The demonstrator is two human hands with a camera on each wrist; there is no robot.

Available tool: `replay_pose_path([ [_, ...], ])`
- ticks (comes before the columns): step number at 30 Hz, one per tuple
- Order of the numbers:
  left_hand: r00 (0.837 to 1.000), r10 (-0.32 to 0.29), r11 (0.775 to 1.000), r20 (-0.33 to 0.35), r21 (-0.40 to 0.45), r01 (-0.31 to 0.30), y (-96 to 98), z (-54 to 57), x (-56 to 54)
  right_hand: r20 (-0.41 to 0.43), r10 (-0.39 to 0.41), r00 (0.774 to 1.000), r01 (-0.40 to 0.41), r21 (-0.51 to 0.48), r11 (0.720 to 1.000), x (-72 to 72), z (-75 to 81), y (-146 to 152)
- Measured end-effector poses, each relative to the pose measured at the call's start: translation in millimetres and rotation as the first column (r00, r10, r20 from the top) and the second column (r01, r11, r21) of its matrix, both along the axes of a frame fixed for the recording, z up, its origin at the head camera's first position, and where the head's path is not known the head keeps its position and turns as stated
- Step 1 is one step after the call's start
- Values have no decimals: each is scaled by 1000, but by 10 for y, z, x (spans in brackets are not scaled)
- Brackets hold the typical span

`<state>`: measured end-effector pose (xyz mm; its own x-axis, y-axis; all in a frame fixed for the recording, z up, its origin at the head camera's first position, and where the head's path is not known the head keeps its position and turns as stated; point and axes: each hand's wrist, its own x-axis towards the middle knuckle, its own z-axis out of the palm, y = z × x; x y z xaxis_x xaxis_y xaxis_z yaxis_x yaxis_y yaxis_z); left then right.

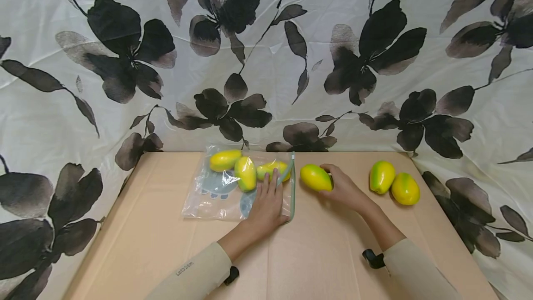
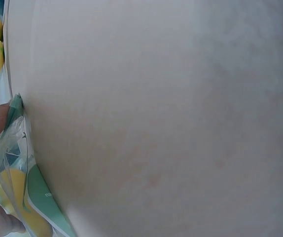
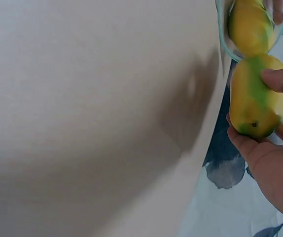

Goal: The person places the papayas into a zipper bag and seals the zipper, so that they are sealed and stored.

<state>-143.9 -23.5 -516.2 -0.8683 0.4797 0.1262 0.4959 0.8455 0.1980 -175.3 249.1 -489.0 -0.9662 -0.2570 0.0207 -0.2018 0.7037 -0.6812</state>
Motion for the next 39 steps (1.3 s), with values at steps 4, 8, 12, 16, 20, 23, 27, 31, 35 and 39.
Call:
replay_pose_path([
  [4, 1000, -3, 1000, 7, 0, 3, 5, 9, 2, 22, 24, 999, -25, 17, 1000, -59, -13, -64],
  [8, 1000, 1, 1000, 8, -14, -1, 14, 4, -5, 27, 50, 998, -51, 35, 998, -116, -28, -122],
  [12, 1000, 2, 1000, 8, -16, -2, 21, 1, -6, 30, 66, 997, -67, 47, 997, -150, -45, -172],
  [16, 1000, -5, 1000, 14, -8, 5, 23, 3, -2, 49, 73, 996, -75, 55, 996, -158, -49, -219],
  [20, 1000, -8, 1000, 12, -17, 8, 16, -3, -4, 60, 85, 995, -89, 70, 994, -168, -51, -256],
  [23, 1000, -8, 1000, 6, -29, 8, 9, 0, -7, 57, 86, 995, -90, 81, 993, -187, -54, -279],
  [27, 1000, -4, 999, 1, -42, 4, 2, 9, -9, 46, 113, 992, -116, 69, 991, -221, -52, -323],
  [31, 1000, -5, 999, 2, -39, 5, 0, 23, -4, 39, 156, 987, -158, 58, 986, -254, -55, -379],
  [35, 1000, -11, 1000, -6, -25, 11, 0, 28, 6, 38, 176, 984, -178, 67, 982, -272, -74, -427],
  [39, 1000, -12, 1000, -13, -24, 12, 4, 25, 7, 49, 150, 987, -152, 34, 988, -294, -89, -478],
])
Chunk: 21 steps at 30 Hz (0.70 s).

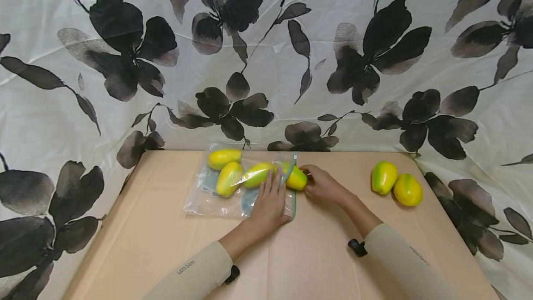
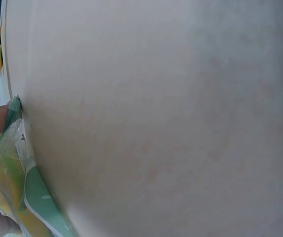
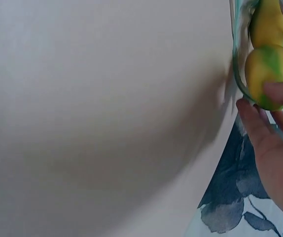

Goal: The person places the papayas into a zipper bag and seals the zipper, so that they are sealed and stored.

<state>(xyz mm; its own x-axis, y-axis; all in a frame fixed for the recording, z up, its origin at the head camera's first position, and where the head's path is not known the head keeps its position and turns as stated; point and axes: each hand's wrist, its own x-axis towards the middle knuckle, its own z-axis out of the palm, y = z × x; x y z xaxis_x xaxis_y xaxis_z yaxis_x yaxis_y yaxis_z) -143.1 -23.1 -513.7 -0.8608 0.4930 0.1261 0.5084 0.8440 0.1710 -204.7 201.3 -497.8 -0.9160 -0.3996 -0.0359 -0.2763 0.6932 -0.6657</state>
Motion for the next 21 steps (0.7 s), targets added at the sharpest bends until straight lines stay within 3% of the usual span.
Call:
replay_pose_path([
  [6, 1000, -1, 1000, 1, -3, 1, 6, 2, -5, 9, -42, 999, 42, -23, 999, -54, -34, -83],
  [13, 1000, -11, 1000, -18, -10, 11, -1, -4, -13, -42, -82, 996, 81, -30, 996, -100, -65, -188],
  [21, 999, -18, 1000, -39, -13, 18, -11, -15, -18, -73, -204, 976, 199, -76, 977, -170, -86, -301],
])
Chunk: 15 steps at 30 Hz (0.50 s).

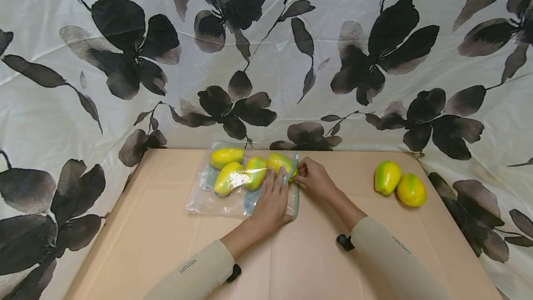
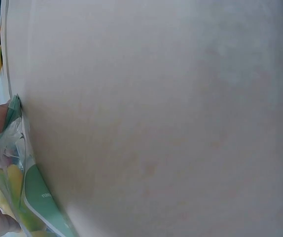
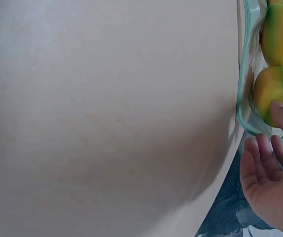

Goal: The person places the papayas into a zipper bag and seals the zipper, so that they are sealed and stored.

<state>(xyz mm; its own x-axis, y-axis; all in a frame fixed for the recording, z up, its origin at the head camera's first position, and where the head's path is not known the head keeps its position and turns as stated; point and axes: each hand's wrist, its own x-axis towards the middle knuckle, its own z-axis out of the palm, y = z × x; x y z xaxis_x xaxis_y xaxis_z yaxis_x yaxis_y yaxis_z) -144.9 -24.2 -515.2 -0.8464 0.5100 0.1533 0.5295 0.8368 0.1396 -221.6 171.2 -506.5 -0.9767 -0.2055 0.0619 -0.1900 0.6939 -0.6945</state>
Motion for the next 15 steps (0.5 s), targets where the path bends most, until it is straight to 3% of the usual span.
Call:
replay_pose_path([
  [15, 1000, 6, 1000, 21, 3, -6, 11, 6, -8, 45, -26, 999, 24, 42, 999, 107, 39, 165],
])
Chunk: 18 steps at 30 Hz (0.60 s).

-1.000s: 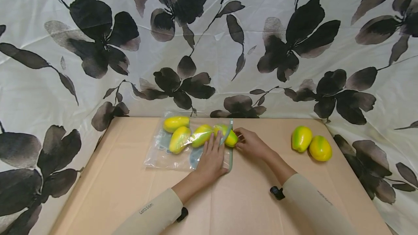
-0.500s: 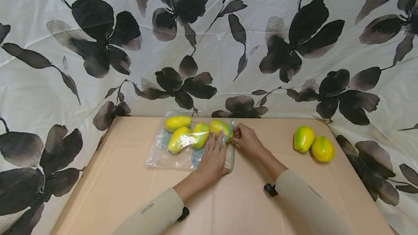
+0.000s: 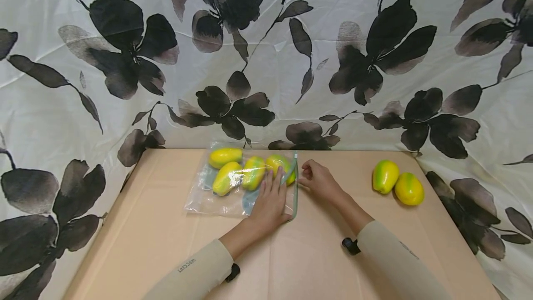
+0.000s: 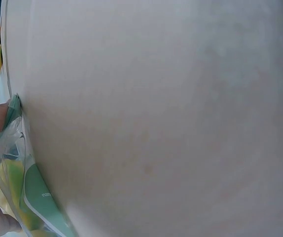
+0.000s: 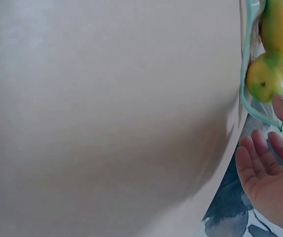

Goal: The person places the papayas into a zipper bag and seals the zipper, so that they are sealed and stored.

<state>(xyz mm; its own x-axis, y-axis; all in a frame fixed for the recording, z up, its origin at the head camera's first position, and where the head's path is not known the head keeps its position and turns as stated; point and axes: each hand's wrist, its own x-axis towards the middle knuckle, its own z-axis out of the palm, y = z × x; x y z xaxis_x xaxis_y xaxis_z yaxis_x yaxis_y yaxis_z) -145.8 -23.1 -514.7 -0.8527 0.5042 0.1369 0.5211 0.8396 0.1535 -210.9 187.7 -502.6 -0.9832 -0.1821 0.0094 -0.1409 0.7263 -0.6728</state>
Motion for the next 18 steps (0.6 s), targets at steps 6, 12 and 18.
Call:
replay_pose_path([
  [6, 1000, 0, 1000, 4, 15, 0, -2, 1, 4, -37, -7, 999, 6, -16, 1000, 129, 91, 190],
  [12, 1000, -1, 1000, 18, 17, 0, -5, 7, 3, -47, -43, 998, 42, -24, 999, 256, 182, 453],
  [18, 1000, -8, 1000, 3, 21, 8, -9, 0, -1, -117, -83, 990, 87, 26, 996, 312, 253, 792],
])
